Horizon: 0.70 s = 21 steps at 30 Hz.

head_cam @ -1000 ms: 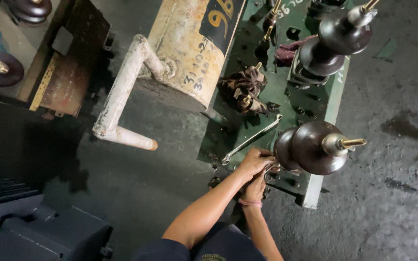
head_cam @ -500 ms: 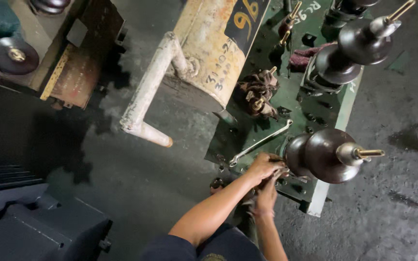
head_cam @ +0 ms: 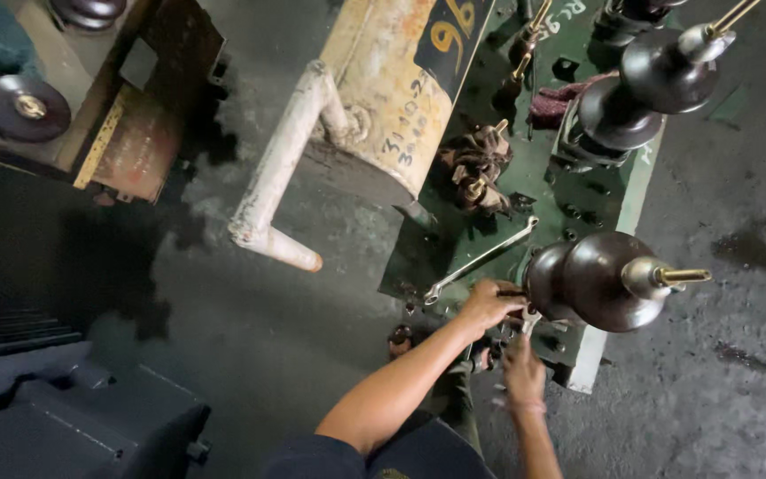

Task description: The person works at a green metal bench assembling porcelain insulators with brass fittings. They position each insulator, thread its metal stem by hand, and use a wrench to tighten the fittings, working on one insulator at a time along the bench.

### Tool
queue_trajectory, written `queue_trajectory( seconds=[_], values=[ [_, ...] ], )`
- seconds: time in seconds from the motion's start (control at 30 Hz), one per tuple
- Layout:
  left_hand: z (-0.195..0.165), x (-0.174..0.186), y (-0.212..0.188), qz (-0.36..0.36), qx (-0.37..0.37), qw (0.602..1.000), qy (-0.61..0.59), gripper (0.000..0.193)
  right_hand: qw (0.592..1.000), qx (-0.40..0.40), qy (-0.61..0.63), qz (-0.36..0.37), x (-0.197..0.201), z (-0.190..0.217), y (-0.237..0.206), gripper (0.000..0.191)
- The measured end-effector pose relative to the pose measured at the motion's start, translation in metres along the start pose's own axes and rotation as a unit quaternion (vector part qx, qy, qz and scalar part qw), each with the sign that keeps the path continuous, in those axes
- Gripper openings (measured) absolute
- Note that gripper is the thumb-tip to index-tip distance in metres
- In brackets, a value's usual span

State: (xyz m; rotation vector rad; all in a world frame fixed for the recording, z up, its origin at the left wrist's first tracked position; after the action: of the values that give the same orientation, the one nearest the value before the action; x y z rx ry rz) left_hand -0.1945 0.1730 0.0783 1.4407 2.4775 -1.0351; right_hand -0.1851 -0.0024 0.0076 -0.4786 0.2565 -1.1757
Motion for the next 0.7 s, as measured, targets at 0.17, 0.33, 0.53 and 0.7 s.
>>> queue_trajectory(
  seconds=[0.17,0.33,0.53,0.7],
  values=[
    [0.004,0.003,0.005,0.001,-0.011,0.998,0.065,0.022,0.978,-0.009,0.184,-0.097,-0.07,-0.003,-0.02,0.045],
    [0.0,0.007,0.005,0.034,-0.006,0.998,0.046,0.019,0.989,0.036,0.134,-0.049,-0.057,0.025,-0.025,0.047],
    [-0.016,0.007,-0.001,0.031,0.031,0.996,0.076,0.017,0.983,0.029,0.177,-0.035,-0.091,0.013,-0.027,0.045],
    [-0.021,0.009,-0.008,0.057,-0.092,0.975,0.192,0.02,0.998,0.042,0.046,0.014,-0.04,0.038,0.016,0.034]
  ],
)
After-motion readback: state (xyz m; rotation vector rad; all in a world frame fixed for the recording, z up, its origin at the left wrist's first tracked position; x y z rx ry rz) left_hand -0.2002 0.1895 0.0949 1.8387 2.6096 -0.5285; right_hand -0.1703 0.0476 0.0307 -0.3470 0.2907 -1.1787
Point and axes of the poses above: each hand's wrist, its own y-axis towards the middle knuckle, its own x-axis out of the back of the hand, z = x × y, the point moved 1 cm from there along y, towards the middle knuckle, and after that the axes turned 8 degrees about y, right-handed, at the moved point
